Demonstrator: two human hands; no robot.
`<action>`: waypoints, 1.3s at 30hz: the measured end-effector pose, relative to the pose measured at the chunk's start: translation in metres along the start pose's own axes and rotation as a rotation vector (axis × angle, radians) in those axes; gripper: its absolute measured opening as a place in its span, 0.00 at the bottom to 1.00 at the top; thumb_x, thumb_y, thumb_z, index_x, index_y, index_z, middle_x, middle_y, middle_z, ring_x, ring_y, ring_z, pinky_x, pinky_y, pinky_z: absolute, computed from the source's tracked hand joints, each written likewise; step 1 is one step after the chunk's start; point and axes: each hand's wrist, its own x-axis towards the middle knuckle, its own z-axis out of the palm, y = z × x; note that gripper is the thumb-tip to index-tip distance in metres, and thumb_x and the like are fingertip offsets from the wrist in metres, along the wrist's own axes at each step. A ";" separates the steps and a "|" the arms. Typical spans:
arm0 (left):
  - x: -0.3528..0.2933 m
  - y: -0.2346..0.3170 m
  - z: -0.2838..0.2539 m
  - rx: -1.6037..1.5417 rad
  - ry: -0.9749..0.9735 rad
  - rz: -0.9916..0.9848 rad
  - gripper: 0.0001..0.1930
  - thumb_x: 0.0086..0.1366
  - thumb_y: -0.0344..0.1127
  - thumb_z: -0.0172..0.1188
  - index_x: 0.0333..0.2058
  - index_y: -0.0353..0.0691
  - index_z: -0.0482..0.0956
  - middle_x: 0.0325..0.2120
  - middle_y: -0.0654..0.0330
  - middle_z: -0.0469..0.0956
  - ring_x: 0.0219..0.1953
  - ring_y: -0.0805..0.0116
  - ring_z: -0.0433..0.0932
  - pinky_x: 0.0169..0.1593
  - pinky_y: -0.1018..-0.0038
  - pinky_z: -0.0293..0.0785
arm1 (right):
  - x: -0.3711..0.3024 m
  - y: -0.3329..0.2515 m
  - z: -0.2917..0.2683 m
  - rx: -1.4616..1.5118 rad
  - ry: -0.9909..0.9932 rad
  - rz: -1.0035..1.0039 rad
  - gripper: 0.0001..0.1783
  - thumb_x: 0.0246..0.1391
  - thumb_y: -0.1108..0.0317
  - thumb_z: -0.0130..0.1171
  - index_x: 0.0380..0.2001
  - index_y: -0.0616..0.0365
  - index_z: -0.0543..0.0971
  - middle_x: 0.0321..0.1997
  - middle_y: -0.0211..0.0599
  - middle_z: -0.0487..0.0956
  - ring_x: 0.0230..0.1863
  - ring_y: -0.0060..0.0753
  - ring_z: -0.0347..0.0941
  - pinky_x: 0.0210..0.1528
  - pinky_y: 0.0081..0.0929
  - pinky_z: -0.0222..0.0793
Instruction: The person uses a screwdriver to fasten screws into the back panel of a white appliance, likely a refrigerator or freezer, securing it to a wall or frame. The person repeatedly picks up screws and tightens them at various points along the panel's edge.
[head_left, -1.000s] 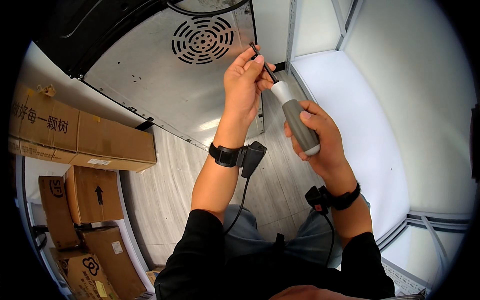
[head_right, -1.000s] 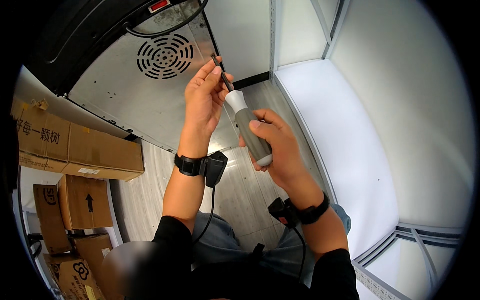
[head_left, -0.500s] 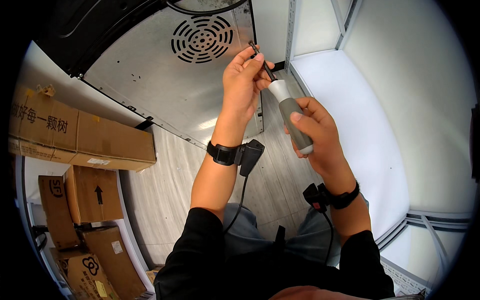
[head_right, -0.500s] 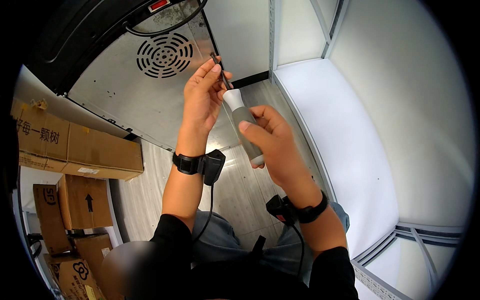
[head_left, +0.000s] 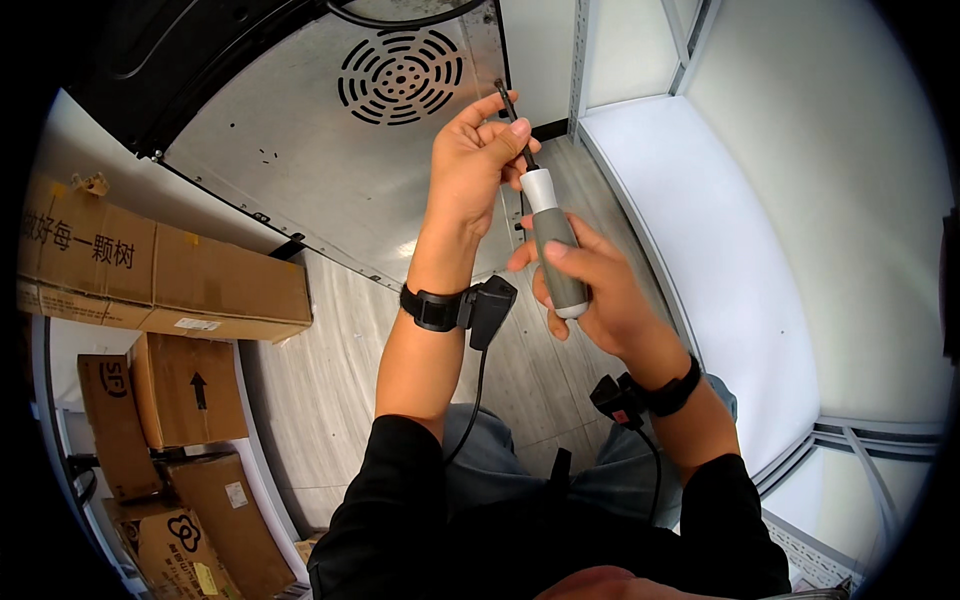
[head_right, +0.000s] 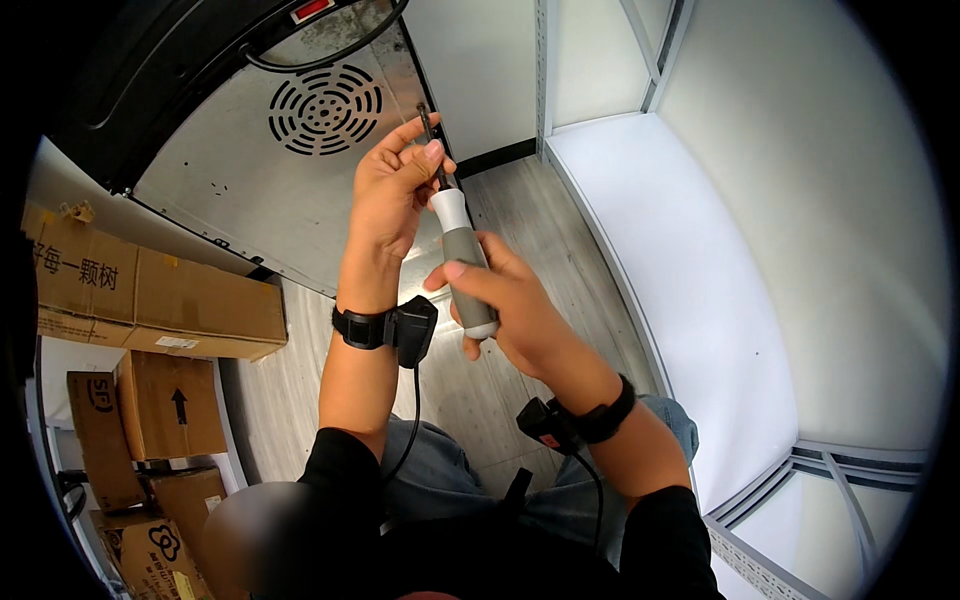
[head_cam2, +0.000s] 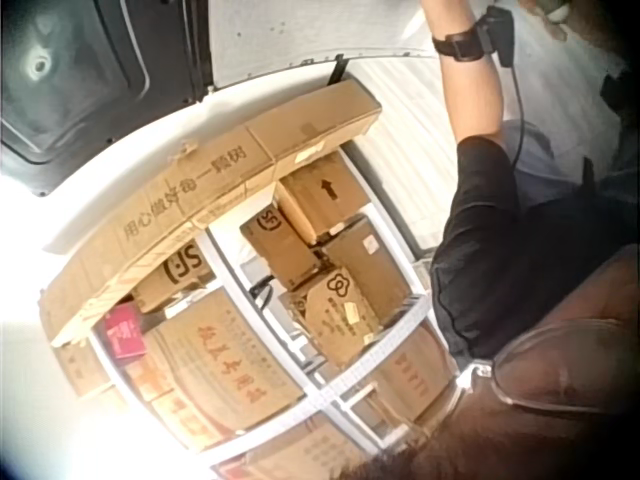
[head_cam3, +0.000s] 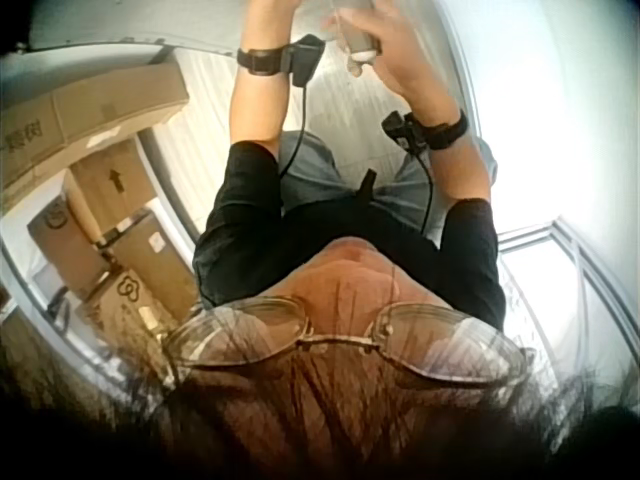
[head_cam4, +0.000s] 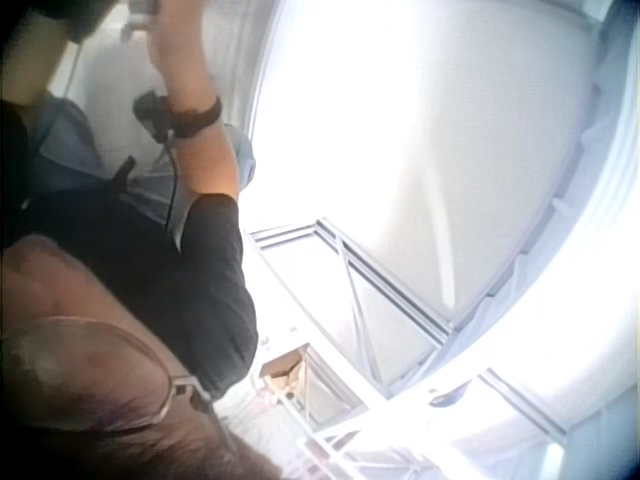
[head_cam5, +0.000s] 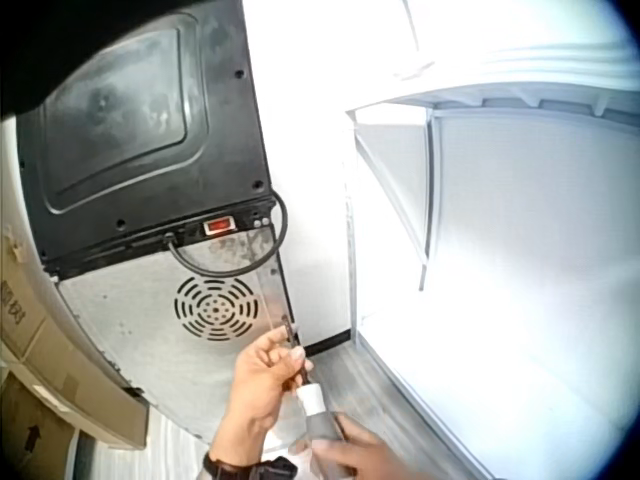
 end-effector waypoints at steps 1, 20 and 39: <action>0.000 0.000 -0.002 -0.009 -0.006 -0.004 0.18 0.62 0.28 0.58 0.50 0.31 0.69 0.23 0.59 0.79 0.18 0.77 0.73 0.19 0.83 0.67 | 0.001 0.001 -0.002 0.115 -0.075 0.003 0.28 0.55 0.66 0.53 0.56 0.65 0.60 0.38 0.43 0.74 0.27 0.25 0.71 0.19 0.23 0.70; -0.005 0.007 -0.010 0.164 -0.130 -0.124 0.30 0.54 0.26 0.66 0.55 0.35 0.65 0.30 0.65 0.76 0.29 0.75 0.77 0.34 0.74 0.77 | 0.016 0.013 -0.006 -0.438 0.141 -0.097 0.32 0.48 0.68 0.63 0.53 0.69 0.61 0.39 0.42 0.71 0.36 0.26 0.73 0.23 0.22 0.74; -0.011 0.011 -0.014 0.360 -0.143 -0.170 0.41 0.48 0.27 0.70 0.60 0.38 0.59 0.33 0.62 0.75 0.32 0.72 0.78 0.36 0.74 0.74 | 0.029 0.023 -0.014 -0.252 0.066 -0.107 0.23 0.53 0.73 0.58 0.51 0.67 0.66 0.41 0.36 0.74 0.36 0.22 0.71 0.37 0.22 0.68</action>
